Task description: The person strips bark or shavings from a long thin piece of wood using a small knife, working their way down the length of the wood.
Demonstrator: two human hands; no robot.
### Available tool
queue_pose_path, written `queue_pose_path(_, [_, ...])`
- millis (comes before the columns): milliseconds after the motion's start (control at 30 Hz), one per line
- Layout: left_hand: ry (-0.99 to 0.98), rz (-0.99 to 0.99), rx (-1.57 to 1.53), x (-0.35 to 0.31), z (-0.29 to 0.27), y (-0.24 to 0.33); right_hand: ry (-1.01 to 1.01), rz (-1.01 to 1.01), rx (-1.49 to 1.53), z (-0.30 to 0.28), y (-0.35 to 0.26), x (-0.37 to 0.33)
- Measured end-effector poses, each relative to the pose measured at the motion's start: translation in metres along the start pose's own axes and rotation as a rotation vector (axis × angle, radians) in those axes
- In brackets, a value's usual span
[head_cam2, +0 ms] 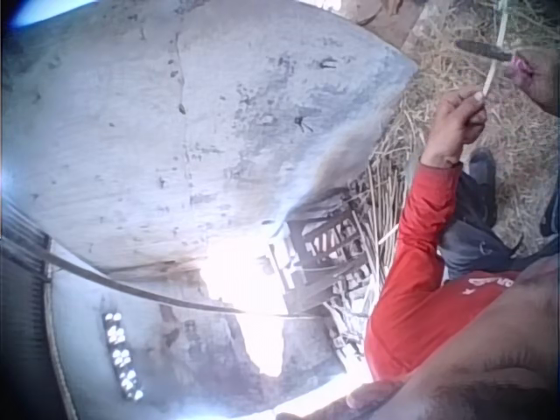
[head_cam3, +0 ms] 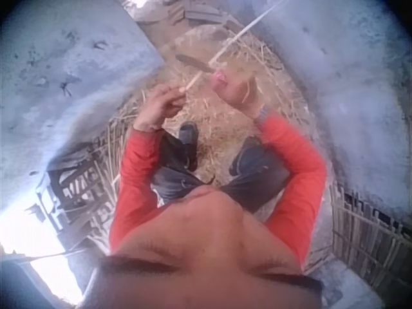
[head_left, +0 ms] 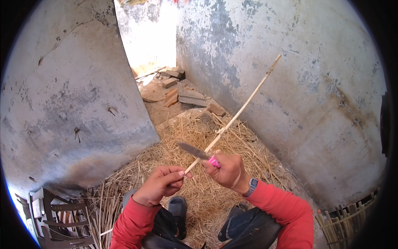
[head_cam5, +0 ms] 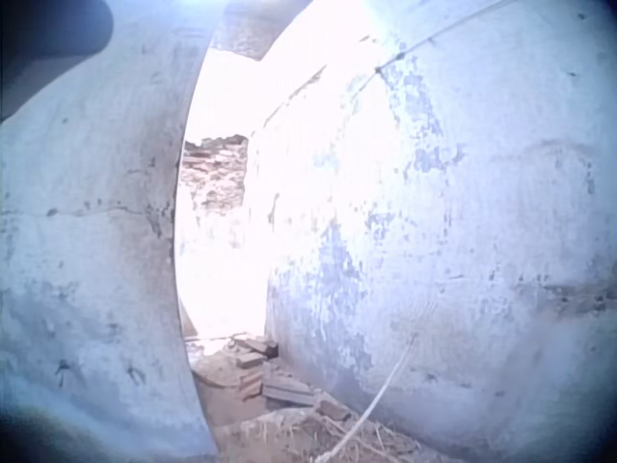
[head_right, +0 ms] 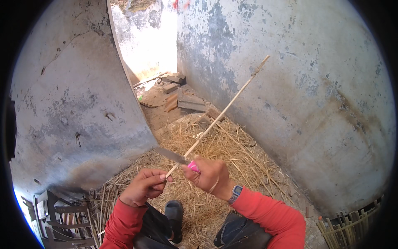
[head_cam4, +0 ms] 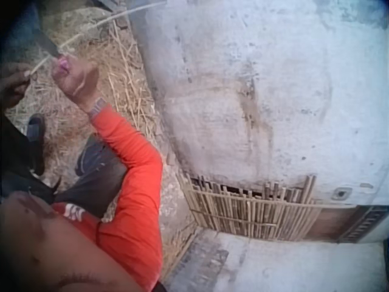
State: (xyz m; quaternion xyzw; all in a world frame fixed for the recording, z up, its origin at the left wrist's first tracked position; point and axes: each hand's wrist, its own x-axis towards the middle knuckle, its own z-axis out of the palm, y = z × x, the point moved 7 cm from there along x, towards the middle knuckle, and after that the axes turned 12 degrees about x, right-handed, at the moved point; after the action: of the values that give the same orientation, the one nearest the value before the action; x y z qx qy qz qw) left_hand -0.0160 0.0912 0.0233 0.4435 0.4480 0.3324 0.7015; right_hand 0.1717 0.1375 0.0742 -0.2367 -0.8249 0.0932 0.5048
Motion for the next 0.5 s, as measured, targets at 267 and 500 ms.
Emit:
queue_pose_path(267, [-0.01,0.034,-0.003,0.004,-0.004,-0.003,0.005,0.21,0.021,-0.03,0.03,0.001])
queue_pose_path(500, [0.033,0.033,0.027,0.005,-0.003,-0.003,-0.102,0.201,0.024,-0.006,0.011,-0.005])
